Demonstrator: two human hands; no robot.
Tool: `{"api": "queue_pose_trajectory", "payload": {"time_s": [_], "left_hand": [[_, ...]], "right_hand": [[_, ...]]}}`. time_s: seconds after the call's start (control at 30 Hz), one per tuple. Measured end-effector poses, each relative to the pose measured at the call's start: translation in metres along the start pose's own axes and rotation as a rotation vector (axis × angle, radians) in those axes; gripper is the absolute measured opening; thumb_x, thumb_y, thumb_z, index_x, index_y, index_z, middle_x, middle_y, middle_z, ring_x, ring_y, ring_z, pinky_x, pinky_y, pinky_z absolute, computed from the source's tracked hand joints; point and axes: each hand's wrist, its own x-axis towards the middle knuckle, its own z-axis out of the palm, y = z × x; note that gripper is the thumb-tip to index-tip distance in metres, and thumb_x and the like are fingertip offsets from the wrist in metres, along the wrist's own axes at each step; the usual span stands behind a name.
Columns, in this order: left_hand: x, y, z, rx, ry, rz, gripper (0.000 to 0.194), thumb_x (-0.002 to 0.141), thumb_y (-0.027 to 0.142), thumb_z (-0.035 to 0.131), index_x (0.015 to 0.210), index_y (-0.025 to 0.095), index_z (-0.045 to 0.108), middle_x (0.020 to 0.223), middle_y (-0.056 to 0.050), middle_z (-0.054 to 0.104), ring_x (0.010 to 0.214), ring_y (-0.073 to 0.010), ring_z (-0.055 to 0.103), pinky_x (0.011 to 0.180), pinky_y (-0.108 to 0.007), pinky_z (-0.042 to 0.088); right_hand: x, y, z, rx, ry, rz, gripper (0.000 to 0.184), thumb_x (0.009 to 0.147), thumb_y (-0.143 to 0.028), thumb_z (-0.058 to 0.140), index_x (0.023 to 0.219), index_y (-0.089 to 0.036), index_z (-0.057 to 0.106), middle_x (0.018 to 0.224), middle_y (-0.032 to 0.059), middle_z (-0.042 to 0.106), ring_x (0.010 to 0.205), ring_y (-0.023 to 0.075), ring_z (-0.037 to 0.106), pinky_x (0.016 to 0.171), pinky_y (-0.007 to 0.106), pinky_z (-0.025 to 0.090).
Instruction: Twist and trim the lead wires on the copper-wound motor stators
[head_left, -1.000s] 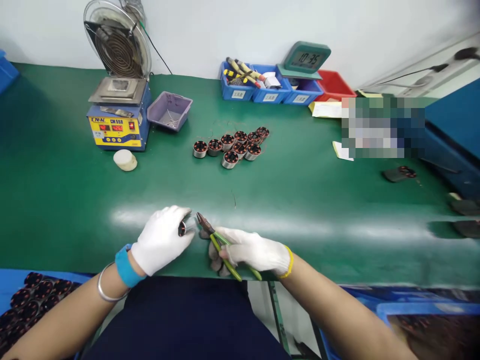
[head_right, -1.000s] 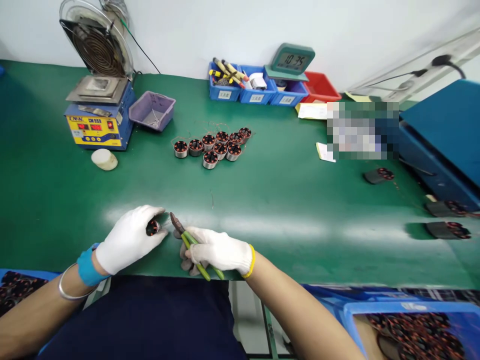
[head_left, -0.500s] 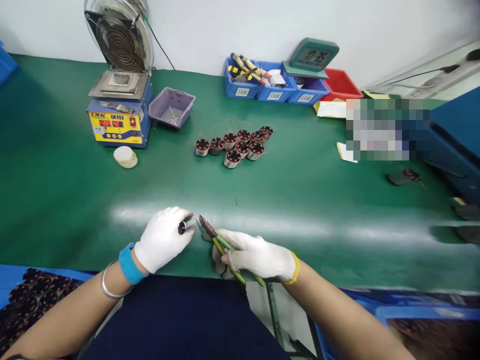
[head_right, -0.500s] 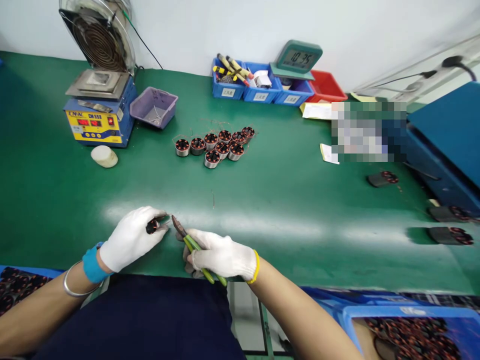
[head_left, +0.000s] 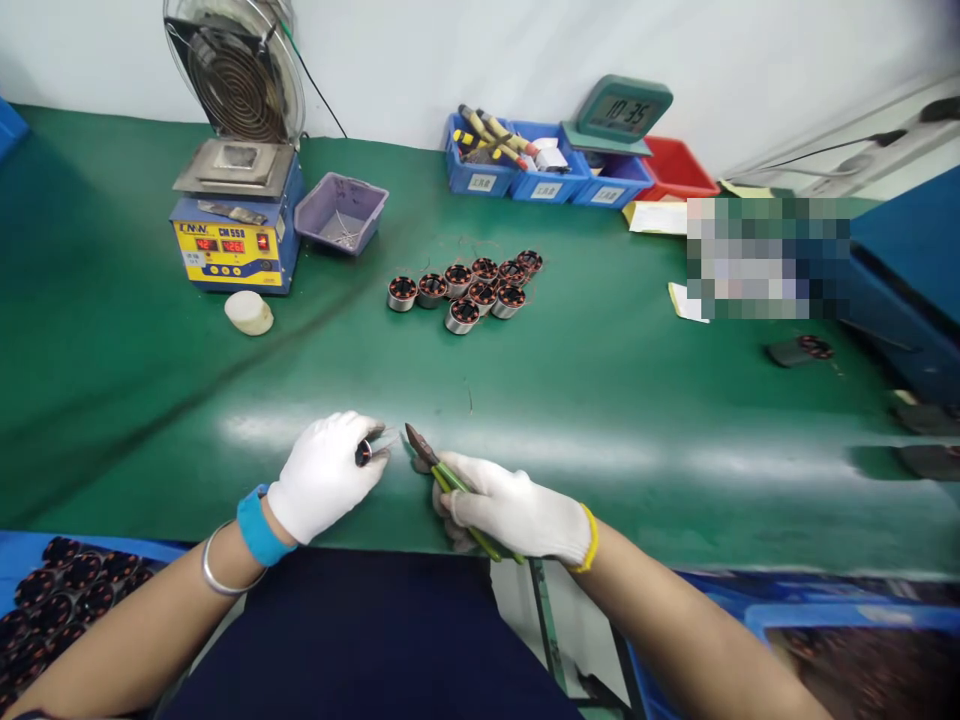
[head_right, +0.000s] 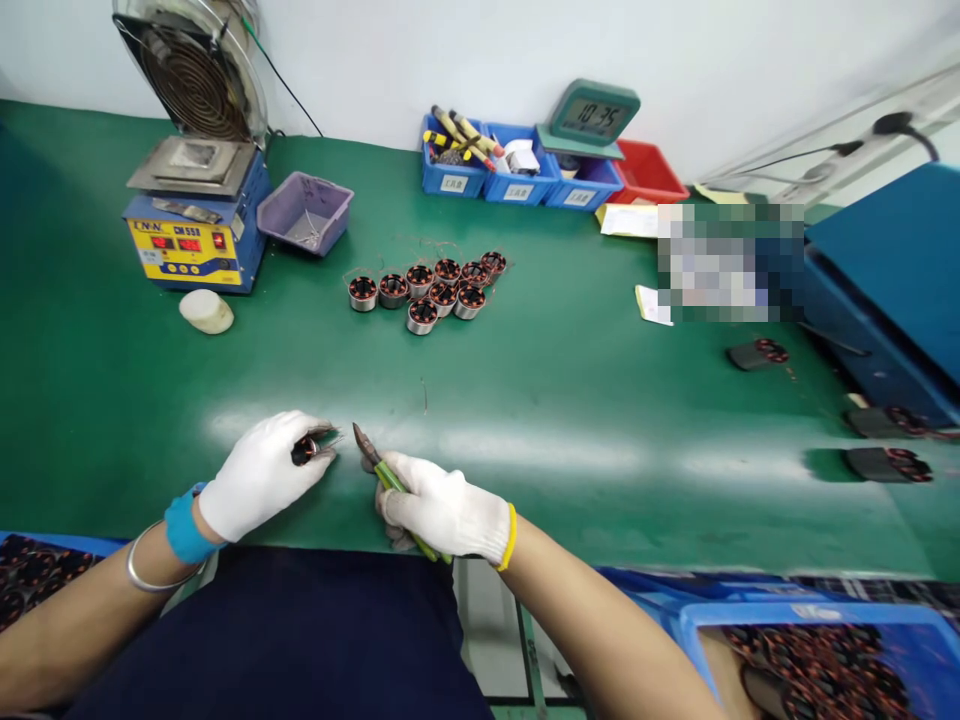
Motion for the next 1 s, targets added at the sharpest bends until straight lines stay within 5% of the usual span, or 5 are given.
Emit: {"api": "queue_pose_trajectory", "payload": {"time_s": [0.43, 0.53, 0.67, 0.87, 1.0], "left_hand": [[-0.013, -0.009, -0.063, 0.349, 0.131, -0.457, 0.05, 0.081, 0.063, 0.05, 0.102, 0.02, 0.064, 0.073, -0.006, 0.069, 0.071, -0.029, 0.068, 0.062, -0.037, 0.05], [-0.015, -0.018, -0.081, 0.211, 0.213, -0.147, 0.038, 0.084, 0.042, 0.052, 0.114, 0.019, 0.061, 0.1, -0.007, 0.07, 0.092, -0.0239, 0.066, 0.083, -0.036, 0.051], [-0.013, -0.021, -0.067, 0.169, -0.132, 0.315, 0.037, 0.079, 0.024, 0.057, 0.115, 0.019, 0.06, 0.13, -0.009, 0.058, 0.123, -0.0264, 0.051, 0.102, -0.039, 0.041], [-0.002, -0.021, -0.029, 0.179, -0.278, 0.394, 0.018, 0.089, 0.018, 0.046, 0.086, 0.019, 0.063, 0.096, -0.006, 0.067, 0.092, -0.021, 0.061, 0.084, -0.035, 0.046], [-0.002, -0.017, -0.012, 0.296, -0.17, 0.314, 0.024, 0.092, 0.02, 0.04, 0.08, 0.017, 0.061, 0.08, -0.008, 0.062, 0.077, -0.0226, 0.058, 0.072, -0.037, 0.044]], "right_hand": [[-0.003, 0.018, -0.004, 0.452, -0.01, -0.127, 0.051, 0.075, -0.035, 0.068, 0.119, -0.021, 0.047, 0.089, 0.0013, 0.057, 0.074, 0.0172, 0.064, 0.07, 0.037, 0.053], [-0.002, 0.022, -0.003, 0.468, -0.018, -0.156, 0.049, 0.076, -0.035, 0.068, 0.119, -0.021, 0.048, 0.088, 0.0018, 0.057, 0.074, 0.0176, 0.063, 0.07, 0.038, 0.053], [0.0, 0.021, -0.001, 0.472, -0.031, -0.151, 0.051, 0.075, -0.037, 0.07, 0.118, -0.021, 0.048, 0.088, 0.0017, 0.056, 0.073, 0.0175, 0.063, 0.07, 0.038, 0.053], [-0.002, 0.008, 0.004, 0.383, -0.021, -0.126, 0.057, 0.074, -0.037, 0.066, 0.124, -0.02, 0.045, 0.089, 0.0013, 0.054, 0.073, 0.0161, 0.061, 0.069, 0.035, 0.052], [-0.013, -0.001, 0.005, -0.208, 0.177, -0.102, 0.047, 0.081, -0.034, 0.053, 0.126, -0.021, 0.049, 0.093, 0.0057, 0.058, 0.078, 0.0207, 0.06, 0.066, 0.033, 0.049]]}}
